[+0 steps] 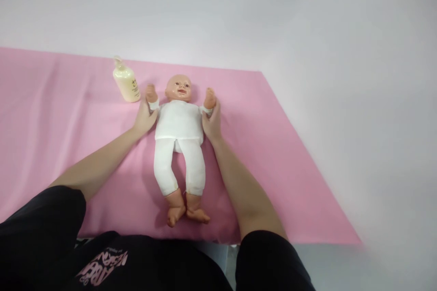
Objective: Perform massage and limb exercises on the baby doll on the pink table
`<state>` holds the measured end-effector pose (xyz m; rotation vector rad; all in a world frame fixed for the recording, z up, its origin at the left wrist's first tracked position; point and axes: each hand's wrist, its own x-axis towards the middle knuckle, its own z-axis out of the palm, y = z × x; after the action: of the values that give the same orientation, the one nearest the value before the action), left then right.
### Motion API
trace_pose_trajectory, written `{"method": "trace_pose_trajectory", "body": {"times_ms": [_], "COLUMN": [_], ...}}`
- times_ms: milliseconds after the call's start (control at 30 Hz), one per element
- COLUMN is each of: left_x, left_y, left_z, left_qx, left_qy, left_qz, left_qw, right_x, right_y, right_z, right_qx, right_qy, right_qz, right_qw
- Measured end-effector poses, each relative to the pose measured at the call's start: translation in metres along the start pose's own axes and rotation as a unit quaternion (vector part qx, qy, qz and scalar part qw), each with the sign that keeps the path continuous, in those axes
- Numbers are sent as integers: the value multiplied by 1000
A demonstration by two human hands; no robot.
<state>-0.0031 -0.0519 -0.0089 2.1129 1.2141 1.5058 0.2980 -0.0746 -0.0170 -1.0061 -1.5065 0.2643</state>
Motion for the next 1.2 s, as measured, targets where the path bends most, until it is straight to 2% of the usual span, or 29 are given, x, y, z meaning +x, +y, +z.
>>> {"method": "trace_pose_trajectory", "body": {"times_ms": [133,233,333,433,533,600,667,733,833,933,1000,1100,1200], "left_x": [4,8,12,13,12,9,6,4,4,5,5,4,2], "left_y": [-13,-21,-27,-30,-27,-21,-13,-5,7,16,19,17,14], "left_z": [-3,-7,-11,-12,-12,-12,-11,-9,-5,-1,1,3,1], "left_qx": [-120,-181,-205,-197,-167,-134,-87,-29,56,104,109,87,31], "left_qy": [117,176,208,205,174,124,57,-10,-112,-184,-197,-188,-126], "left_qz": [-94,-144,-178,-166,-111,-71,-28,16,72,98,93,81,61], "left_qw": [981,957,940,944,964,981,994,999,990,973,970,975,990], "right_x": [7,9,9,11,13,13,11,8,5,5,6,5,2], "right_y": [13,33,52,57,42,26,10,-3,-16,-25,-27,-25,-19], "right_z": [-8,-12,-14,-15,-15,-14,-12,-9,-5,-4,-4,-3,-2], "right_qx": [25,63,107,110,87,62,35,-5,-76,-122,-137,-134,-104], "right_qy": [93,156,210,227,168,86,9,-58,-154,-204,-212,-211,-167], "right_qz": [36,121,213,233,146,57,-6,-50,-118,-147,-140,-124,-90], "right_qw": [995,978,948,939,971,993,999,997,978,960,957,960,976]}}
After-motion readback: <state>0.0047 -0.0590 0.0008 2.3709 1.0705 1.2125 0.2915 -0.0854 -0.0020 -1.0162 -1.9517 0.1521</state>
